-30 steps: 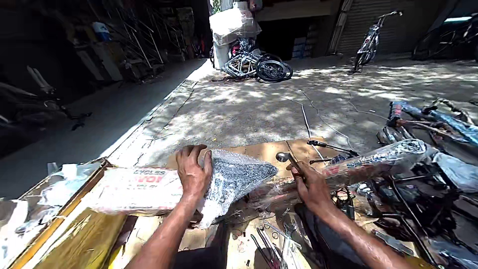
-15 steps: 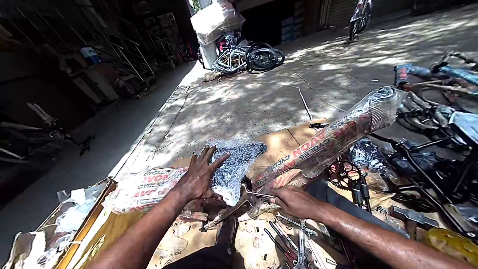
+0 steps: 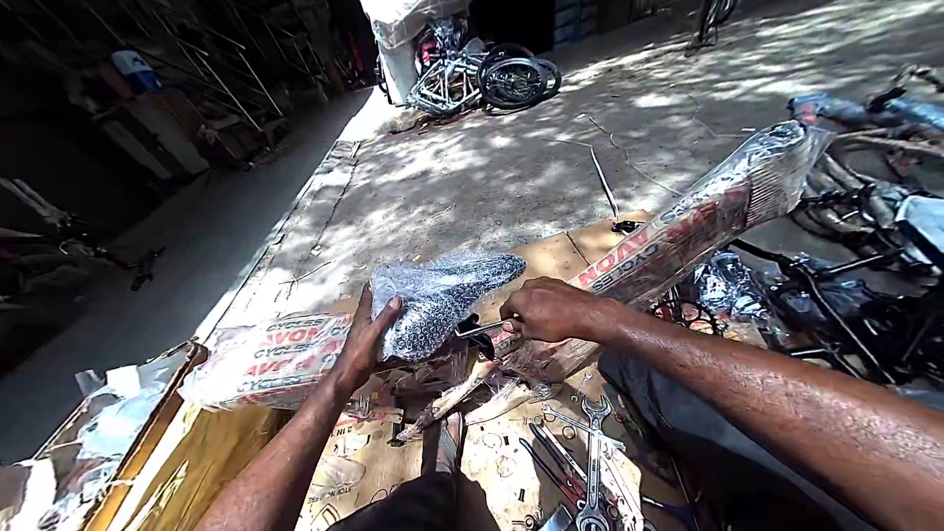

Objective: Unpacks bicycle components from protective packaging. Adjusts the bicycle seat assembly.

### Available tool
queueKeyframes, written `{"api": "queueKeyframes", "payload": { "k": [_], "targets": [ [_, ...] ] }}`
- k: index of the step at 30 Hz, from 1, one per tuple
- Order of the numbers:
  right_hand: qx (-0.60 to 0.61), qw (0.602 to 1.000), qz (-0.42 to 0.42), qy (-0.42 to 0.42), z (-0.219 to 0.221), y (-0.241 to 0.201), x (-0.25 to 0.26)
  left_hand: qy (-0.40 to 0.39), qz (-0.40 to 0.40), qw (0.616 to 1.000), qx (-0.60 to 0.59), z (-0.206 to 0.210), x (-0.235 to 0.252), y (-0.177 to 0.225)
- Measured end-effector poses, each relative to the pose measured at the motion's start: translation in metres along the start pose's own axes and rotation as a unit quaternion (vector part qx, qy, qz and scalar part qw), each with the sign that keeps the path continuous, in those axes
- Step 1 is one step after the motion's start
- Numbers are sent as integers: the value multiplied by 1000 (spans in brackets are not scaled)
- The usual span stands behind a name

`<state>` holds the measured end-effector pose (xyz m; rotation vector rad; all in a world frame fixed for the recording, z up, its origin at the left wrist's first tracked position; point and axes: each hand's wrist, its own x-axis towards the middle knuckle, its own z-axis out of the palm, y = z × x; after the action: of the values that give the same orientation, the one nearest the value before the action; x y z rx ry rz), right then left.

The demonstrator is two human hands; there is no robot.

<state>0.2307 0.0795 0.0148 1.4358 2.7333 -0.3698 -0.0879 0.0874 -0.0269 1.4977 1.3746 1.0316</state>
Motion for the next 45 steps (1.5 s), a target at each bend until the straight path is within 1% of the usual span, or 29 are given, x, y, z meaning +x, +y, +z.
{"api": "queueKeyframes", "payload": {
  "k": [2, 4, 6, 8, 9, 10, 12, 14, 16, 19, 22, 24, 25, 26, 27, 29, 30, 31, 32, 33, 34, 35, 36, 37, 38, 39, 41, 43, 45],
  "targets": [
    [11, 1000, -8, -9, 2, 6, 1, -3, -29, 999, -20, 1, -14, -16],
    [35, 999, -16, 6, 16, 14, -5, -46, -20, 999, -3, -6, -16, -14],
    [33, 998, -19, 48, 38, 14, -14, -95, 9, 992, 78, -14, -16, -6],
    [5, 996, -14, 91, 48, 7, -20, -94, 62, 969, 220, -12, -11, -5],
    [-12, 996, -7, 90, 43, 2, -20, -87, 83, 949, 290, -11, -11, -7],
    [-21, 997, 6, 70, 31, -5, -18, -87, 95, 932, 339, -12, -11, -12],
    [-37, 999, 38, -6, -3, -18, -9, -84, 97, 917, 379, -11, -16, -25],
    [-55, 997, 45, -43, -25, -20, 3, -57, 50, 936, 343, -1, -24, -23],
    [-54, 997, 12, -44, -27, -6, 12, -3, 6, 958, 285, 13, -20, -20],
    [-36, 998, -52, -23, -16, 18, 14, -48, -33, 931, 362, 19, -19, -14],
    [-18, 991, -56, -123, -42, 9, 18, -131, -48, 875, 464, 17, -21, -15],
    [-64, 983, -54, -161, -58, -5, 25, -166, -32, 851, 497, 14, -25, -3],
    [-63, 983, -62, -163, -55, -4, 29, -157, -1, 854, 496, 13, -25, -1],
    [-32, 985, -77, -150, -45, 5, 29, -135, 42, 864, 483, 11, -23, -6],
    [11, 988, -93, -123, -32, 17, 25, -124, 63, 873, 468, 10, -19, -11],
    [37, 991, -107, -73, -18, 28, 13, -81, 93, 896, 426, 13, -12, -22],
    [38, 991, -109, -65, -15, 28, 7, -72, 74, 902, 419, 15, -16, -25],
    [42, 991, -110, -57, -7, 27, -2, -92, 9, 897, 432, 16, -27, -23],
    [48, 992, -113, -43, 6, 29, -11, -131, -75, 877, 456, 17, -37, -15],
    [52, 991, -117, -25, 23, 34, -19, -159, -118, 854, 482, 19, -42, -10],
    [55, 990, -127, 7, 45, 40, -24, -194, -132, 831, 505, 19, -44, -5],
    [56, 987, -139, 59, 71, 45, -24, -224, -126, 817, 516, 19, -44, -1],
    [69, 980, -144, 121, 101, 48, -18, -237, -76, 815, 523, 14, -44, -12],
    [86, 970, -135, 182, 136, 46, -8, -204, 3, 831, 517, 10, -43, -39],
    [116, 965, -103, 211, 166, 39, 6, -143, 75, 856, 491, 9, -38, -67],
    [149, 963, -58, 217, 187, 29, 20, -115, 91, 868, 474, 10, -34, -67],
    [189, 963, 4, 195, 198, 16, 40, -169, -36, 856, 487, 16, -33, -3],
    [211, 965, -6, 155, 184, 16, 34, -146, -61, 881, 446, 21, -36, 17],
    [201, 972, -58, 108, 156, 23, 16, -131, -53, 893, 427, 21, -35, 9]
  ]
}}
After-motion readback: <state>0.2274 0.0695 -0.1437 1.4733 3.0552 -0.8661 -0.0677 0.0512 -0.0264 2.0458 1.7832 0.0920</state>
